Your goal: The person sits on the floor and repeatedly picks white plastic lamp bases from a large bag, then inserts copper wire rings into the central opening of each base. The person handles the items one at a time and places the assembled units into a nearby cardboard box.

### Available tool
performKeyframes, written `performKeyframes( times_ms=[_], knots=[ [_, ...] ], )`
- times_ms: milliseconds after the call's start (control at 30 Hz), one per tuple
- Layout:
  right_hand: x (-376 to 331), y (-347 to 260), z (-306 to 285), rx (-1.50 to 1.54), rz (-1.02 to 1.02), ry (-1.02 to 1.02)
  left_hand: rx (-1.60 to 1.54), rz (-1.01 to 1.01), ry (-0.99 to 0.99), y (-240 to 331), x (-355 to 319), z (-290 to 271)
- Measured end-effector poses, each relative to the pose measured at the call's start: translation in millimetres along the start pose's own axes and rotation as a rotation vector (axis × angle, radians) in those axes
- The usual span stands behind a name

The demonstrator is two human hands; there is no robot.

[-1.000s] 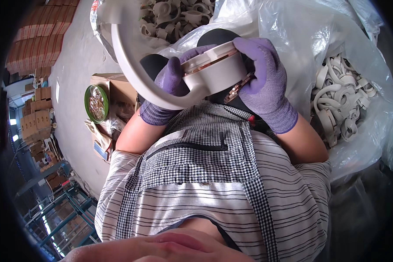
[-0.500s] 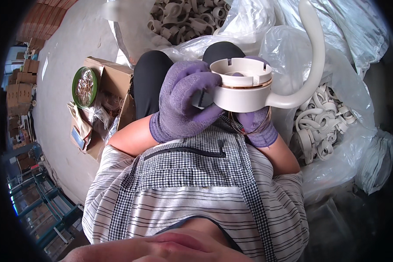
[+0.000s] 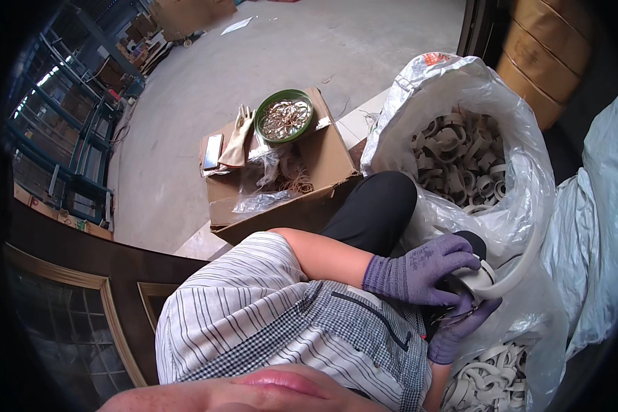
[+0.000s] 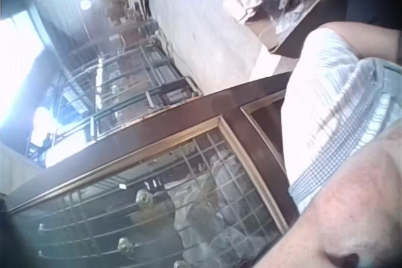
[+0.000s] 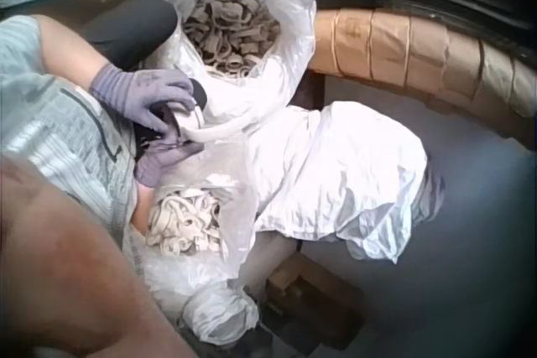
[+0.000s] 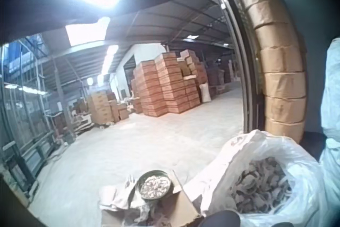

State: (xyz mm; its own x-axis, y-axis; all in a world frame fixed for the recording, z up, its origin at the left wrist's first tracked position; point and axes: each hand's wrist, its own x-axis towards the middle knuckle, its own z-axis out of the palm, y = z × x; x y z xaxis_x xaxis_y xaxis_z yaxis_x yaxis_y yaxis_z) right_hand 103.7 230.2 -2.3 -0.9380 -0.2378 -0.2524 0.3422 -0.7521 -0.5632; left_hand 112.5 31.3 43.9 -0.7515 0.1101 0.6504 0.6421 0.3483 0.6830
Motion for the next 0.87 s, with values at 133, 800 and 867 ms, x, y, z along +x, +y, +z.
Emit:
performKeyframes(
  times_ms=[133,800,867],
  knots=[
    [9,14,-19,-1.236,-0.729,0.182,0.064,0.039,-0.059,-9,2,1],
    [-18,28,-32,-1.195,-0.649,0.215,-0.085,-0.258,-0.278,-14,-22,-9],
    [-43,9,-31,-0.707,-0.449,0.340,-0.143,-0.231,-0.336,-5,-26,-5]
  ],
)
